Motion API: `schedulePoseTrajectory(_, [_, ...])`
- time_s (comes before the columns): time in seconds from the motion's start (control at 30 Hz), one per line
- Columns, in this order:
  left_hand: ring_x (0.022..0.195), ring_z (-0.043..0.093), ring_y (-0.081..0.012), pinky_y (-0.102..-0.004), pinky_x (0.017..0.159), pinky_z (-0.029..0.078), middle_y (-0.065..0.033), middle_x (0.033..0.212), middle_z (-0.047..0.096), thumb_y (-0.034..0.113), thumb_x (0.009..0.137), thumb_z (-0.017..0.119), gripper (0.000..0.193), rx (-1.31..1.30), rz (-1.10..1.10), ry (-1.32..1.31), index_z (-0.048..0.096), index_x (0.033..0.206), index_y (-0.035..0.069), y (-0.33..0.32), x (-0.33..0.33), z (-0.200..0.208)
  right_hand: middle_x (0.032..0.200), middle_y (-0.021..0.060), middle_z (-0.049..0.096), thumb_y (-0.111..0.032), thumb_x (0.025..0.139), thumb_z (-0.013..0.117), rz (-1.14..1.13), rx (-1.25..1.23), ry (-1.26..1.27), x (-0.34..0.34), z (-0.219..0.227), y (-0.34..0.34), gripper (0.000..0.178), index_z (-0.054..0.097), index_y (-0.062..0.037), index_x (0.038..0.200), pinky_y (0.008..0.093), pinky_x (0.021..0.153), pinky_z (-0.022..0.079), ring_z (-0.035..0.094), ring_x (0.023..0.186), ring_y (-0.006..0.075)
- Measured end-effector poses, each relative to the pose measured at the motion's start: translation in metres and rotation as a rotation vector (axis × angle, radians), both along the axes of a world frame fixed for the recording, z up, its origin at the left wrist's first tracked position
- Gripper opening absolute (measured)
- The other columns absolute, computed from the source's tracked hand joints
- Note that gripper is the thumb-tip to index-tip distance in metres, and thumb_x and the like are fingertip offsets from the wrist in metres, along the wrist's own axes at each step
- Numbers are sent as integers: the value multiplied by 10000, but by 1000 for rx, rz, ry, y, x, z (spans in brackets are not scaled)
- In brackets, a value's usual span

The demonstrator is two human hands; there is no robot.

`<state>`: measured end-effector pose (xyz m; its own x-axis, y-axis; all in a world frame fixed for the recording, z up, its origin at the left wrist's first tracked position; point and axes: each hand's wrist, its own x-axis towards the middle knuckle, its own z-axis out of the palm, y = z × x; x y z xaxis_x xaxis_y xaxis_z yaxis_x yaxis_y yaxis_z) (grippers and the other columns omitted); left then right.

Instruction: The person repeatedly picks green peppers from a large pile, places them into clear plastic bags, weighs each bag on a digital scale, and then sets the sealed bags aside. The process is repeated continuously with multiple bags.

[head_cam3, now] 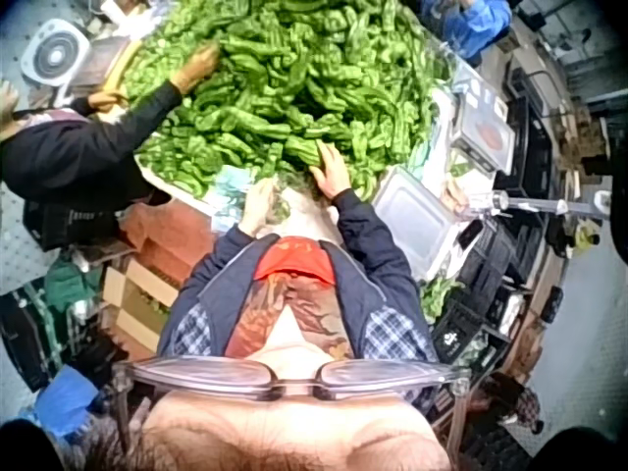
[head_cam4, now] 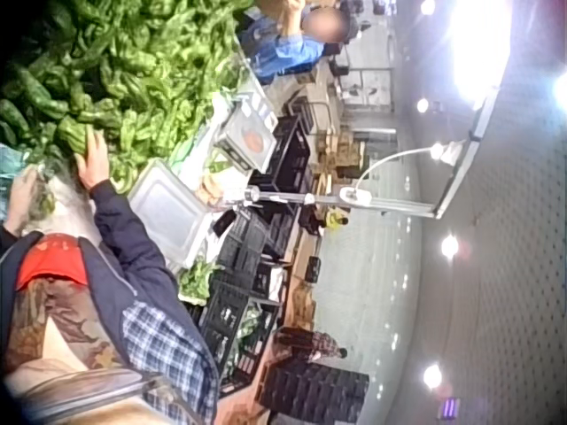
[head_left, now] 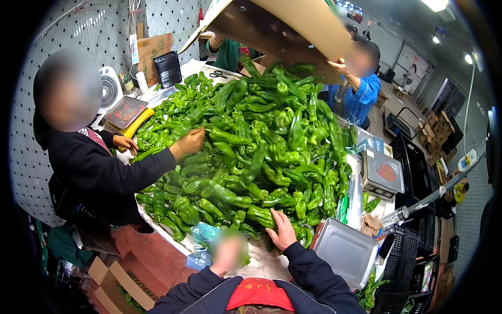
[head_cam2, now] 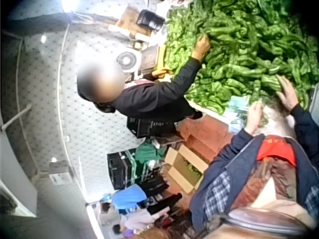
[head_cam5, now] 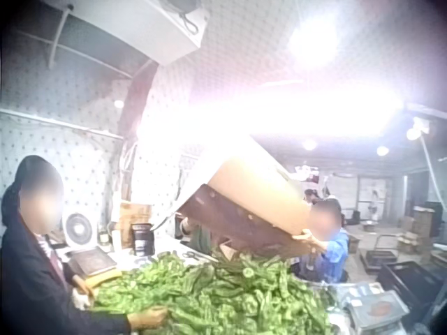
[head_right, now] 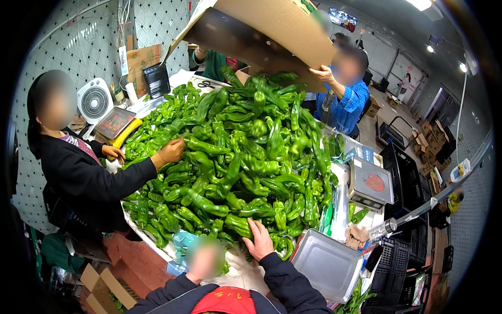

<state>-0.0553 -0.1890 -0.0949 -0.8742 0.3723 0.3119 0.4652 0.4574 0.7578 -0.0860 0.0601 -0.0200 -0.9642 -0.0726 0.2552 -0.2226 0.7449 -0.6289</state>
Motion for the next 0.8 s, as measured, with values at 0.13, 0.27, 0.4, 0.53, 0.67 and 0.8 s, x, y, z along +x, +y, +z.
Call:
schedulePoseTrajectory(0.13, [832,598,-264,-373,717,487,-96,924,616,48,762,671,248,-72,12,107,641,1008,54,3,-1,28,1371,220,486,-206,823,745,-3,-1,2,1,3,0,719,433,-99,1462,440,1041,432,503,1229,406])
schedulePoseTrajectory(0.27, [889,608,-257,-367,770,499,-95,990,625,43,805,665,268,-23,-22,35,638,1071,54,0,6,38,1378,225,482,-213,827,743,-19,17,1,3,3,-1,717,432,-94,1462,442,1039,432,503,1226,408])
schedulePoseTrajectory(0.4, [1032,606,-252,-368,896,495,-107,1147,623,51,852,660,358,-16,-67,-2,612,1207,50,-5,14,33,1360,227,501,-228,832,743,-43,39,21,5,3,-1,703,445,-93,1454,445,1035,434,505,1218,410])
schedulePoseTrajectory(0.53, [943,611,-294,-405,845,498,-126,1062,625,129,779,730,412,-45,-48,169,611,1164,45,-2,13,37,1354,225,510,-235,838,741,-44,35,24,6,5,-1,667,474,-78,1429,445,1033,435,508,1209,410])
schedulePoseTrajectory(0.67, [927,621,-300,-408,825,505,-133,1045,631,141,782,740,410,-113,-54,279,609,1158,39,-1,15,45,1342,224,515,-239,843,734,-30,10,26,8,5,1,630,497,-56,1398,447,1016,449,517,1196,410])
schedulePoseTrajectory(0.8, [954,628,-289,-399,852,510,-135,1078,636,131,845,714,363,3,-93,134,605,1177,31,-1,19,44,1340,219,518,-227,840,732,-35,11,44,8,4,0,619,504,-63,1392,445,1007,454,523,1183,412])
